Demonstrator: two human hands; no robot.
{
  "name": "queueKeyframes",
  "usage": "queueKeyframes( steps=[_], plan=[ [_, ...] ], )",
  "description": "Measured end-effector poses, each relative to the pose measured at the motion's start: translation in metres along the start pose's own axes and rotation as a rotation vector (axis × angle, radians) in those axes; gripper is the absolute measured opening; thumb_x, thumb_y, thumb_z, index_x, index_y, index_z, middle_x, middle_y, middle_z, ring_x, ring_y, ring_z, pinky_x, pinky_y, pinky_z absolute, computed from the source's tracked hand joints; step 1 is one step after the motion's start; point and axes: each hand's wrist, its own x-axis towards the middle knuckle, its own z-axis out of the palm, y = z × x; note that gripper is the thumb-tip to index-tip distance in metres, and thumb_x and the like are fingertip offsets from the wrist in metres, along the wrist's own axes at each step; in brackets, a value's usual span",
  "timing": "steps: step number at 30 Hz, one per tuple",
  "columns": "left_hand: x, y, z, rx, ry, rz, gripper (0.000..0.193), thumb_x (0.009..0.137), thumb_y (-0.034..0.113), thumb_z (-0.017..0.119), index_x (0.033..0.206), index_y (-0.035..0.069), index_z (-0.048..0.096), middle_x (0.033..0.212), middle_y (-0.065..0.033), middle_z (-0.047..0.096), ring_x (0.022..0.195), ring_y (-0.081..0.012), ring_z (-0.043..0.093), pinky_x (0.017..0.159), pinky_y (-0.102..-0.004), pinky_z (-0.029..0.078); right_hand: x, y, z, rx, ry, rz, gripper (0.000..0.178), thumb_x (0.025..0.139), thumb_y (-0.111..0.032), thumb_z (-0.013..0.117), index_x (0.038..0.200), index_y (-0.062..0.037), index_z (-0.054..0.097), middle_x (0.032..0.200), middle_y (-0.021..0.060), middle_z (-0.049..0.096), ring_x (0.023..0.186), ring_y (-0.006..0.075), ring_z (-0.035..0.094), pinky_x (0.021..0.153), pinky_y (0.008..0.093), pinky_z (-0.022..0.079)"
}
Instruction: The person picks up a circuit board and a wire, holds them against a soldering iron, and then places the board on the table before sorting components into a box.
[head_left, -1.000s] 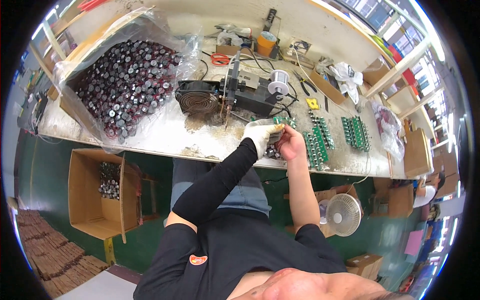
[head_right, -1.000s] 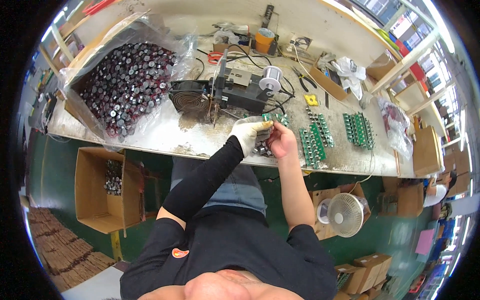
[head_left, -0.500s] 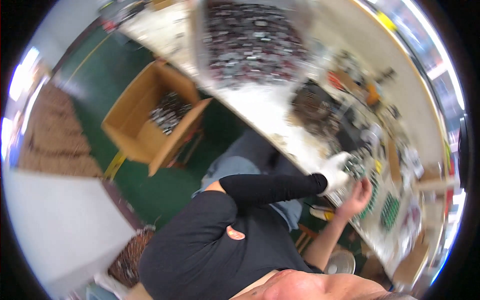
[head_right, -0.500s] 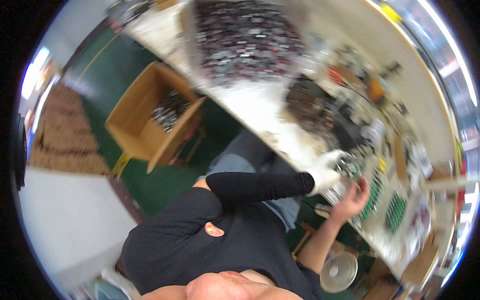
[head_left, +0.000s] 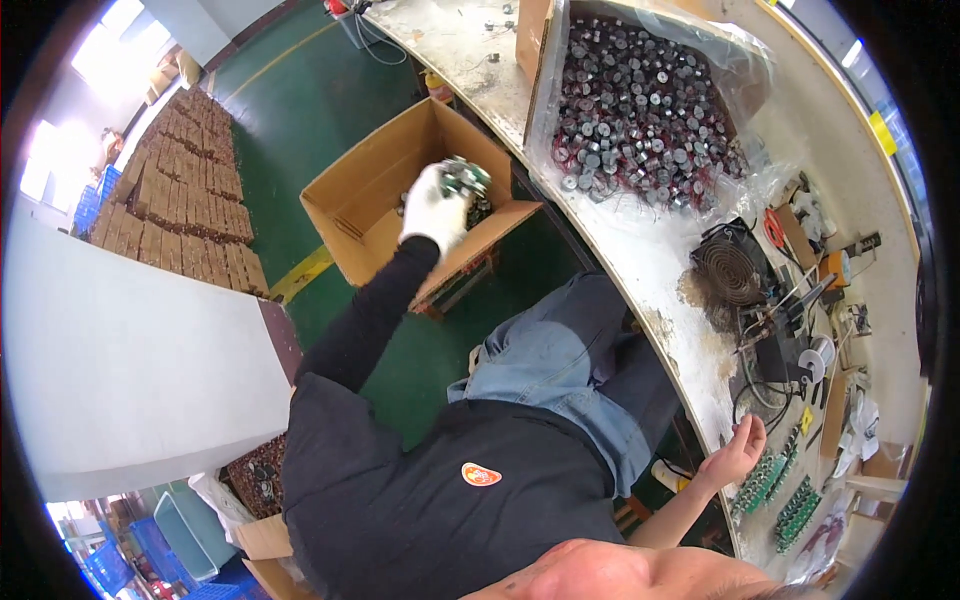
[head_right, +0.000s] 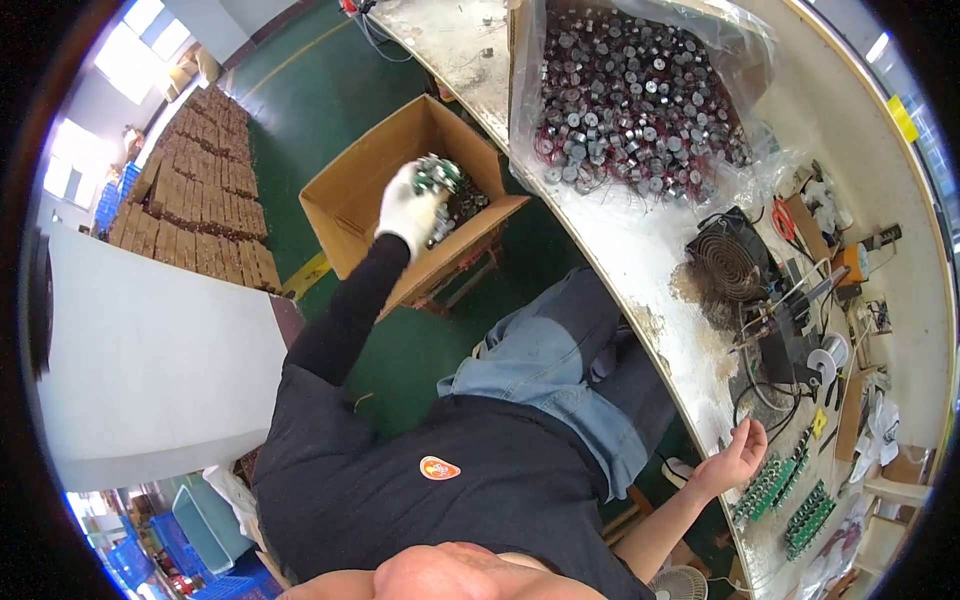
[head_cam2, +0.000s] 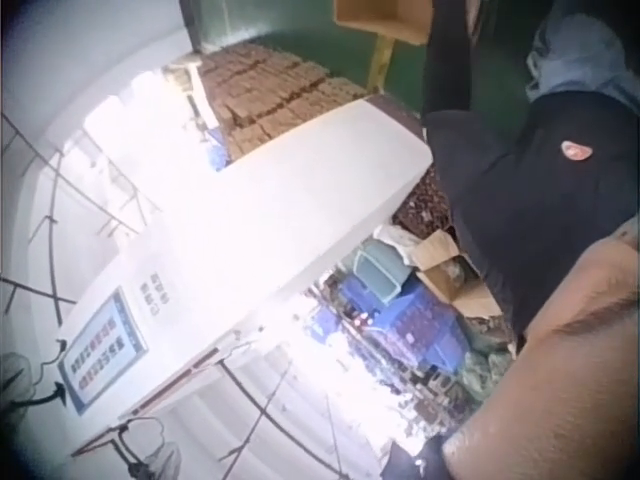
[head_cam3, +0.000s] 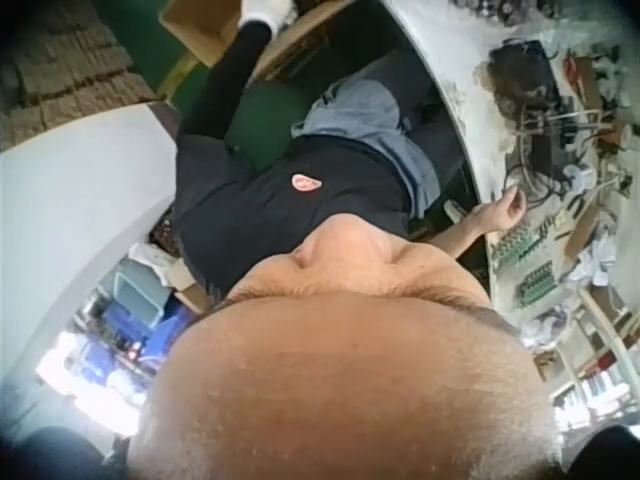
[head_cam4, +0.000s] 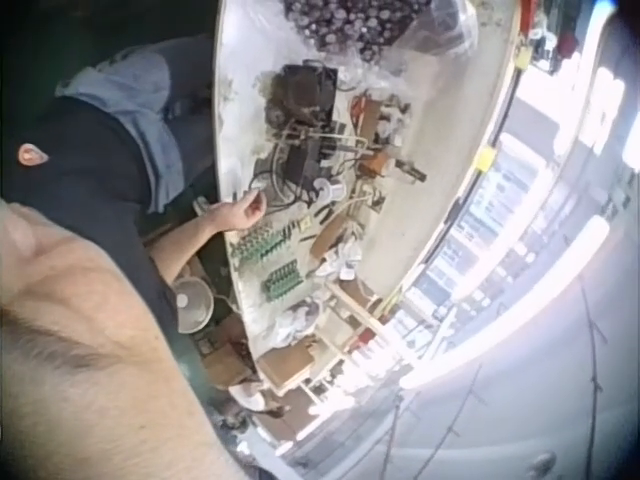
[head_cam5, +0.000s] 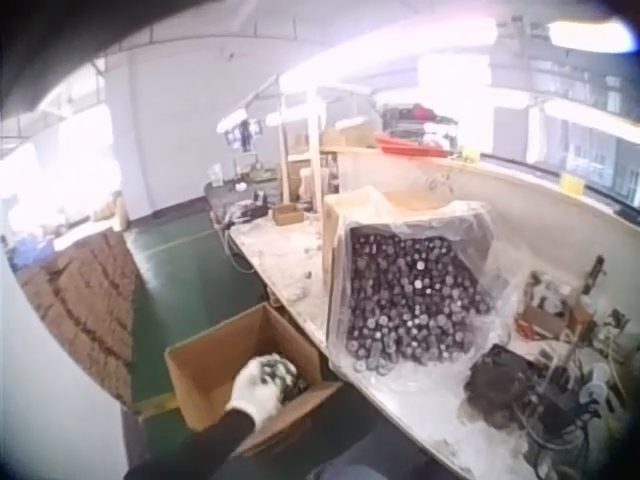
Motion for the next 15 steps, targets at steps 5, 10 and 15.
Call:
queueKeyframes(
  steps=[5,10,15],
  plan=[
    [0.108,-0.1,-0.002,0.555,0.195,-0.212,0.031,0.084,0.018,0.059,0.111,0.003,0.055,0.104,-0.0199,0.065,0.101,-0.0313,0.062,0.089,-0.0389,0.046,-0.001,-0.005,0.009,0.0,-0.054,0.006,0.017,0.088,-0.004,0.062,0.104,0.0003,0.057,0.097,0.0043,0.06,0.09,0.0116,0.055,0.078,0.024,0.043],
    [0.131,-0.159,0.014,0.992,0.058,-0.505,0.049,0.085,0.018,0.055,0.129,0.001,0.042,0.133,-0.0229,0.048,0.125,-0.0342,0.047,0.106,-0.0472,0.033,-0.007,-0.006,0.005,-0.086,-0.143,-0.001,0.014,0.087,-0.001,0.063,0.1,-0.0009,0.058,0.095,0.0042,0.06,0.087,0.0107,0.054,0.078,0.0234,0.043],
    [0.069,-0.1,0.039,0.401,0.356,0.138,0.041,0.077,0.013,0.073,0.114,0.003,0.058,0.1,-0.0132,0.063,0.088,-0.0243,0.061,0.082,-0.0352,0.05,-0.016,0.013,-0.023,-0.17,0.082,-0.03,0.01,0.089,-0.005,0.063,0.096,-0.0003,0.059,0.09,0.003,0.059,0.081,0.01,0.054,0.074,0.0226,0.044]
  ],
)
